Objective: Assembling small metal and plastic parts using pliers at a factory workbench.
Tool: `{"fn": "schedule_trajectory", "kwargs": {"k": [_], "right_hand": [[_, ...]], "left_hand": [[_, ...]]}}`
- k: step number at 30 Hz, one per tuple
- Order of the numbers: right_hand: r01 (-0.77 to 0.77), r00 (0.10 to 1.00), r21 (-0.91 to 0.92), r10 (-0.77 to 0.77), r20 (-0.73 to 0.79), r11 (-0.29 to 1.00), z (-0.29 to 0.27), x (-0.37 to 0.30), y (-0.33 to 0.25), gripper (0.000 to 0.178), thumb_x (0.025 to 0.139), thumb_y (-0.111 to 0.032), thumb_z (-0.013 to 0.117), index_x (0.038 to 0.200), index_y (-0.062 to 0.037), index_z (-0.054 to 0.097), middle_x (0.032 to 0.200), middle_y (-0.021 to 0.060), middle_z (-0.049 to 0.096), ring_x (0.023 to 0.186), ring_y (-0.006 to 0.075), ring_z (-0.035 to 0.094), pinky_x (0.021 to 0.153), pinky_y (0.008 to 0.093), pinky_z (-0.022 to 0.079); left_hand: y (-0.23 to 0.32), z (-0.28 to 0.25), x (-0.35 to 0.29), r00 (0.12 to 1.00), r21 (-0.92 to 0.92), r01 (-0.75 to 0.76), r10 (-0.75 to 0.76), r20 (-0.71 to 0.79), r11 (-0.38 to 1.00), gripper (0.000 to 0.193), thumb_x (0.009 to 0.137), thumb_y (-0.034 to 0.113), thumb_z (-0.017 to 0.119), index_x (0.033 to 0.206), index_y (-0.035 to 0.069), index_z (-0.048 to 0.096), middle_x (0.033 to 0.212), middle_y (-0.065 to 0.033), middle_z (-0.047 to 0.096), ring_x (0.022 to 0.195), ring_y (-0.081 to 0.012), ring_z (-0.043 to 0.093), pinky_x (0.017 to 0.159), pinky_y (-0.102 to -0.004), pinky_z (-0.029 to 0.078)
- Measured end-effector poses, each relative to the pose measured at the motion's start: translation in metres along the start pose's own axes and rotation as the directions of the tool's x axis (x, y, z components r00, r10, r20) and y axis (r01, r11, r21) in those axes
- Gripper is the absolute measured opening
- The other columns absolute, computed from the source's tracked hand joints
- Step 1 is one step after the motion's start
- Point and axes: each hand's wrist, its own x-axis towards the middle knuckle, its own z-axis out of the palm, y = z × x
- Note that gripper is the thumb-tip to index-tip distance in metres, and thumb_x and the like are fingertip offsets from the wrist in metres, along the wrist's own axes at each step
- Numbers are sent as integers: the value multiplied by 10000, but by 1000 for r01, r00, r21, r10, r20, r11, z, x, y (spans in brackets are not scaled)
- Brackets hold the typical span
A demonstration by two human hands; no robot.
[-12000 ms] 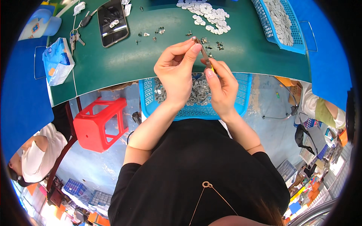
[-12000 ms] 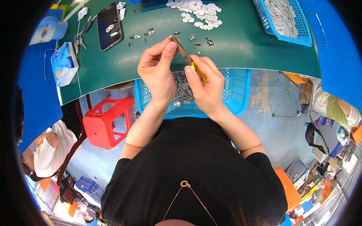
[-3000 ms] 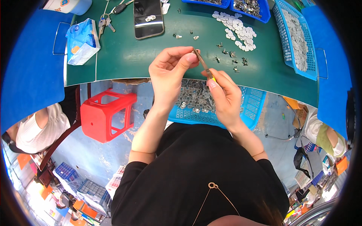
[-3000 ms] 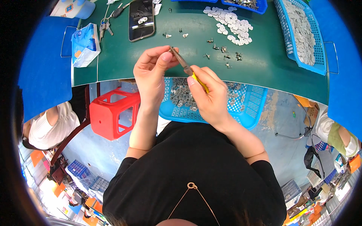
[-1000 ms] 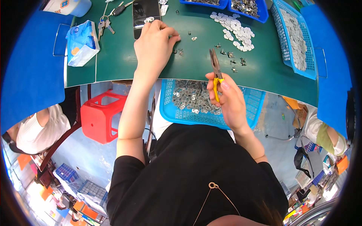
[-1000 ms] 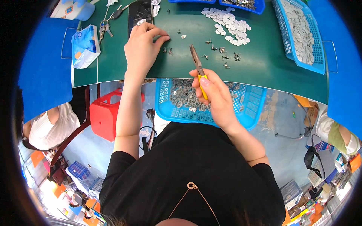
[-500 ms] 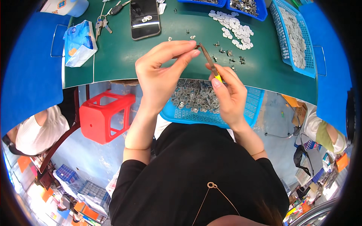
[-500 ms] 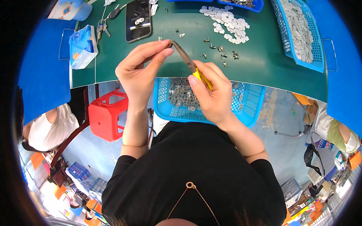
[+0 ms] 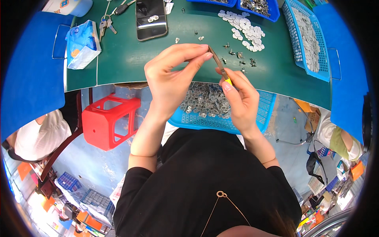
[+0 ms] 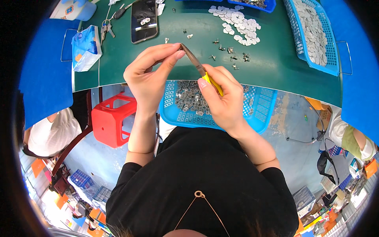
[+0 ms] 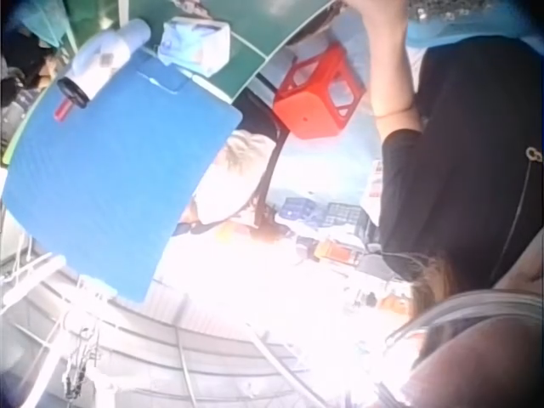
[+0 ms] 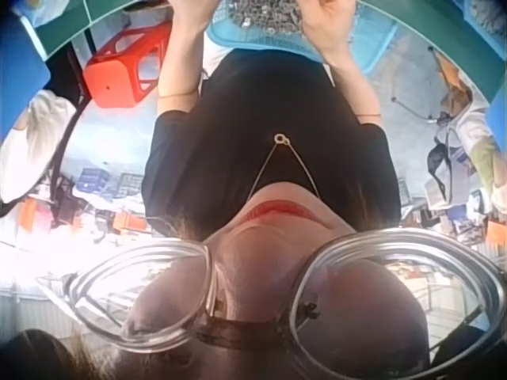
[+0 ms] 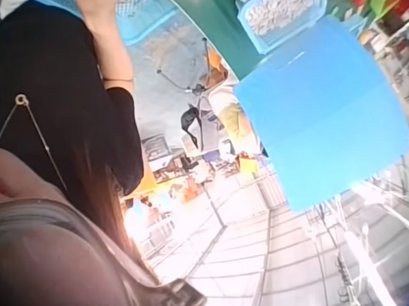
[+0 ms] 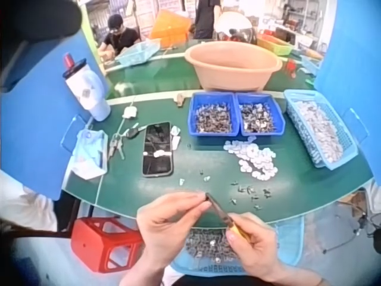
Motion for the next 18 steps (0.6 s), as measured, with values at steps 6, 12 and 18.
{"fn": "schedule_trajectory", "kwargs": {"k": [6,12,18], "right_hand": [[7,1000,-4,-7,-1,1000,1,-1,1,312,890,-29,482,1173,84,552,944,79,567,835,110,491,743,228,404],[-16,1000,-28,16,-10,999,2,-2,-4,301,896,-27,482,1164,90,551,921,67,556,802,95,484,707,210,391],[6,999,-48,-8,-51,999,4,-4,-3,292,899,-21,489,1163,88,550,940,61,559,783,77,470,666,197,378]], "left_hand": [[0,2,0,999,-35,39,-39,-5,999,159,725,-76,705,880,-37,702,882,-120,683,840,-155,641,732,-234,515],[-1,5,-2,991,-176,128,-131,-9,976,168,775,-46,687,943,-50,672,891,-122,679,797,-150,651,735,-240,530],[-8,6,-3,878,-572,445,-460,129,689,169,796,19,701,947,-38,652,877,-116,677,770,-147,655,736,-256,548]]}}
